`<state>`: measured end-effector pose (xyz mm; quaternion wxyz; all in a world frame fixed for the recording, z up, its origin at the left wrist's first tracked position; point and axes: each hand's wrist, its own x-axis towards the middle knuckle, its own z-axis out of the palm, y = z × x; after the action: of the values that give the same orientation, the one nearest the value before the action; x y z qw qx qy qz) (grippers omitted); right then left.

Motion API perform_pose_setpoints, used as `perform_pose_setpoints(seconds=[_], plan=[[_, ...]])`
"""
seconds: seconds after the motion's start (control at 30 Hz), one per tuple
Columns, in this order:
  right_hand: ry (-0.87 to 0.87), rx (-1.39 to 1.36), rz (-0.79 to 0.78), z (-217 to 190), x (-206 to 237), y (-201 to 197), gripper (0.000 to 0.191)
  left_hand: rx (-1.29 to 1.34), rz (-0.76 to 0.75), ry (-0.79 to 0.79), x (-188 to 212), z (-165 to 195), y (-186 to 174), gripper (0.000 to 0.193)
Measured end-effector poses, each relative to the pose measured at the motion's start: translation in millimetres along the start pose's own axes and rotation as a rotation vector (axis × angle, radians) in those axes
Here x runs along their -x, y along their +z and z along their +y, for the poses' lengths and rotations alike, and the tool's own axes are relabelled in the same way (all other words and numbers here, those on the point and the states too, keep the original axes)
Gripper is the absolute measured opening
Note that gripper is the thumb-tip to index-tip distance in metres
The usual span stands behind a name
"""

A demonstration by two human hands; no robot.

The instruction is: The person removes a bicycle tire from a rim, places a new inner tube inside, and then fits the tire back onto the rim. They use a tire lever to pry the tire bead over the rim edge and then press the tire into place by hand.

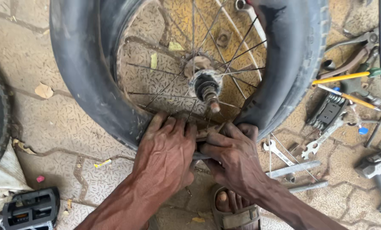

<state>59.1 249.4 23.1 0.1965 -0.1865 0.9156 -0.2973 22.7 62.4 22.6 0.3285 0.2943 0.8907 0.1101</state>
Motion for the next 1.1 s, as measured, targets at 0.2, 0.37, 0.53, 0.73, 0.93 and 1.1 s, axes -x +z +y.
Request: perform_pose_setpoints(seconds=[0.2,0.37,0.53,0.73,0.93,1.1], plan=[[-0.121,0.088,0.057,7,5,1,0.018,0.038,-0.173,-0.063,-1,2,-15,0.067],[-0.095,-0.011,0.036,9,6,2,0.015,0.033,0.113,-0.051,-1,9,-13,0.085],[-0.029,0.225,-0.004,0,5,5,0.028,0.040,0.067,-0.051,1,8,-9,0.075],[0.042,0.335,-0.039,-9,1,-1,0.049,0.062,0.072,-0.035,4,3,-2,0.069],[-0.056,0.427,0.016,-6,-8,-15,0.075,-0.003,0.189,-0.008,-5,5,8,0.068],[0.092,0.287,-0.210,-10,-18,-18,0.082,0.094,-0.099,-0.064,2,10,1,0.067]])
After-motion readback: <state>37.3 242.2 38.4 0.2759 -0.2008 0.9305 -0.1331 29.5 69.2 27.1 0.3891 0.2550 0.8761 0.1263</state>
